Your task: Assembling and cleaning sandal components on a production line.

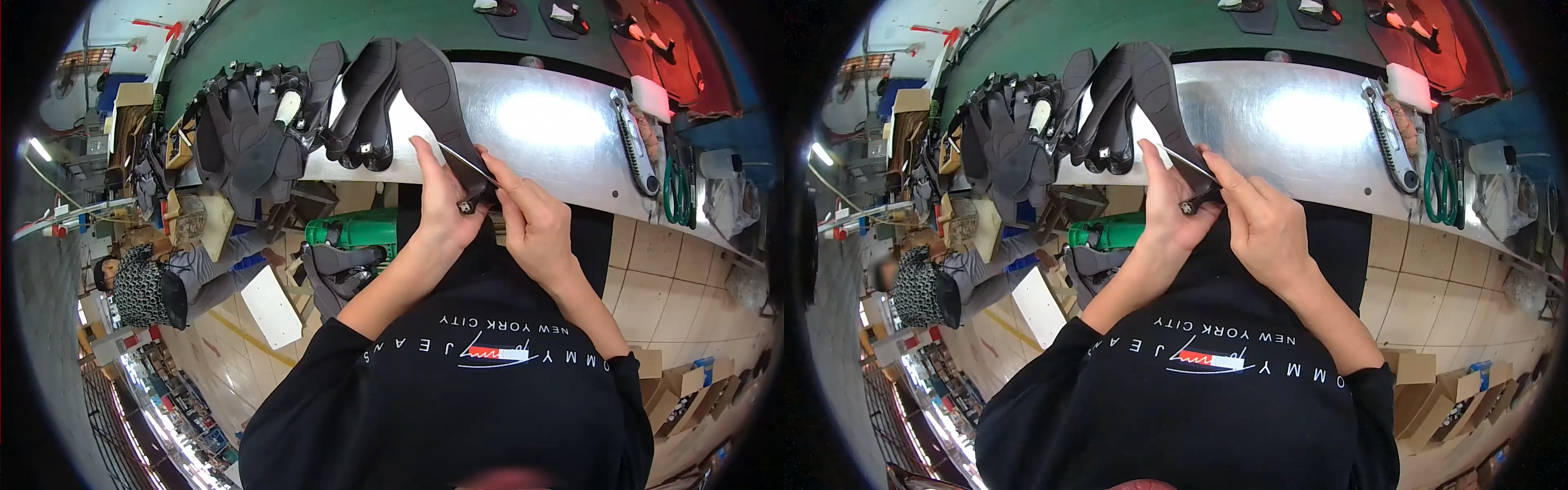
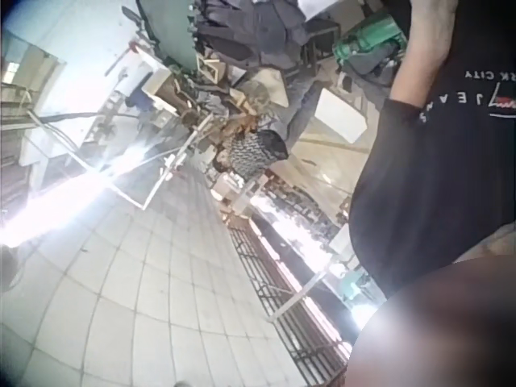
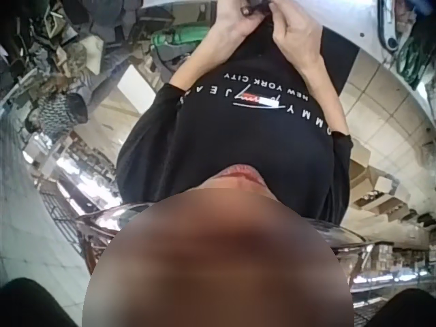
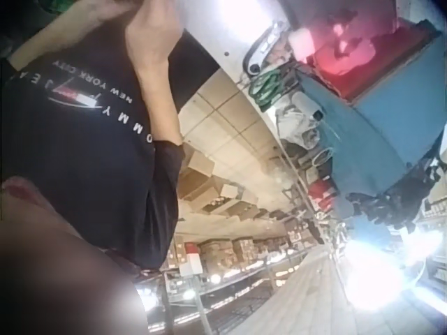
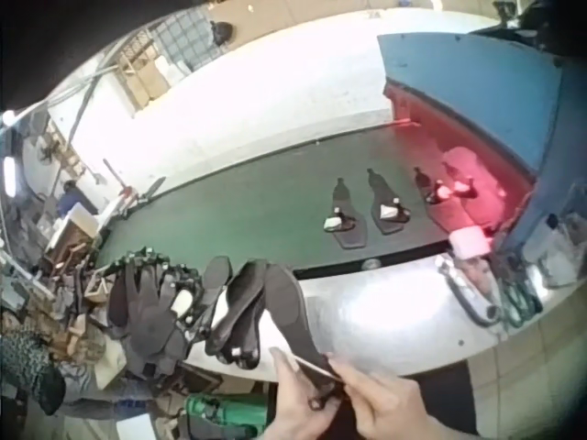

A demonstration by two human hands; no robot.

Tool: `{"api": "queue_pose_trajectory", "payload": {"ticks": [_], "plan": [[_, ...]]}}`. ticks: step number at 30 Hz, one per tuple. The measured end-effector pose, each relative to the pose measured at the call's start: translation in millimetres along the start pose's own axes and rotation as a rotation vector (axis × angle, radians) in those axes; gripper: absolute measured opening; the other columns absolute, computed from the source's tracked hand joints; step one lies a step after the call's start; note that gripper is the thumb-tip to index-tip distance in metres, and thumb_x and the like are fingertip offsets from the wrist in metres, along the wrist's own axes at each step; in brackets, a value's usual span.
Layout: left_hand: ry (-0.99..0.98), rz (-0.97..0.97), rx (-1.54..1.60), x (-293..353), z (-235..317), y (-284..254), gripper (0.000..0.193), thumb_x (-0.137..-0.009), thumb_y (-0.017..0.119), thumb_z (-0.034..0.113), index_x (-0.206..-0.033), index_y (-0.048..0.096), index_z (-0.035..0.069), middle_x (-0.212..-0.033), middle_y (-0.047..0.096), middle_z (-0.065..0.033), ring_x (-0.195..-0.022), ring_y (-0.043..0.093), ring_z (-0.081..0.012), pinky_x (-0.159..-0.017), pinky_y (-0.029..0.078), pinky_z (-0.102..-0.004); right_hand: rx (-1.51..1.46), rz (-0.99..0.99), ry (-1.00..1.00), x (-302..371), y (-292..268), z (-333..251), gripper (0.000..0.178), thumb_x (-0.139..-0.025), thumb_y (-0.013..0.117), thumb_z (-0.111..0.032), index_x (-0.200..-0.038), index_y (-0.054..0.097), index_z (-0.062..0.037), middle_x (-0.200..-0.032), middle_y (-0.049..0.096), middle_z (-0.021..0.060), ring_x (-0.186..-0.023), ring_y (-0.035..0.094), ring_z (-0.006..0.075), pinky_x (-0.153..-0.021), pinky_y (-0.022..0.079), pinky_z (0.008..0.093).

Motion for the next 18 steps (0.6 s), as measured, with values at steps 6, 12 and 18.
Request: {"api": "queue_pose_trajectory", "payload": {"ticks": [6, 12, 18], "plan": [[0.100, -0.085, 0.028, -20.0, 20.3, -15.6, 0.058, -0.090, 0.045, 0.069, -0.074, 0.049, 0.014, -0.069, 0.051, -0.0010, -0.070, 0.052, -0.0180, -0.067, 0.043, -0.0341, 0.066, -0.033, 0.045, 9.3, -1.2, -2.6, 0.016, -0.085, 0.061, -0.002, -0.100, 0.058, -0.0031, -0.077, 0.062, 0.0164, -0.068, 0.063, 0.0345, -0.058, 0.050, 0.0404], [0.111, 0.053, -0.006, -20.7, 20.2, -22.2, 0.058, -0.087, 0.049, 0.070, -0.068, 0.047, 0.015, -0.061, 0.047, -0.0013, -0.058, 0.049, -0.0182, -0.057, 0.042, -0.0335, 0.033, -0.119, 0.042, 16.0, 11.9, -0.7, 0.009, -0.084, 0.061, -0.001, -0.089, 0.054, -0.0031, -0.075, 0.060, 0.0159, -0.067, 0.061, 0.0360, -0.056, 0.048, 0.0425], [0.098, -0.029, 0.020, -22.1, 21.7, -14.7, 0.059, -0.085, 0.050, 0.071, -0.066, 0.048, 0.015, -0.061, 0.046, -0.0006, -0.059, 0.049, -0.0179, -0.056, 0.042, -0.0320, -0.041, -0.103, 0.009, 19.0, 11.7, -13.1, 0.008, -0.085, 0.059, 0.003, -0.092, 0.056, -0.0003, -0.073, 0.058, 0.0151, -0.063, 0.060, 0.0330, -0.055, 0.046, 0.0374]]}}
Point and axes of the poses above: each hand's wrist, its own x-axis away from the middle knuckle, its own y-axis out of the palm, z = x × y, the point moved 10 cm from there along -x, towards the middle knuckle
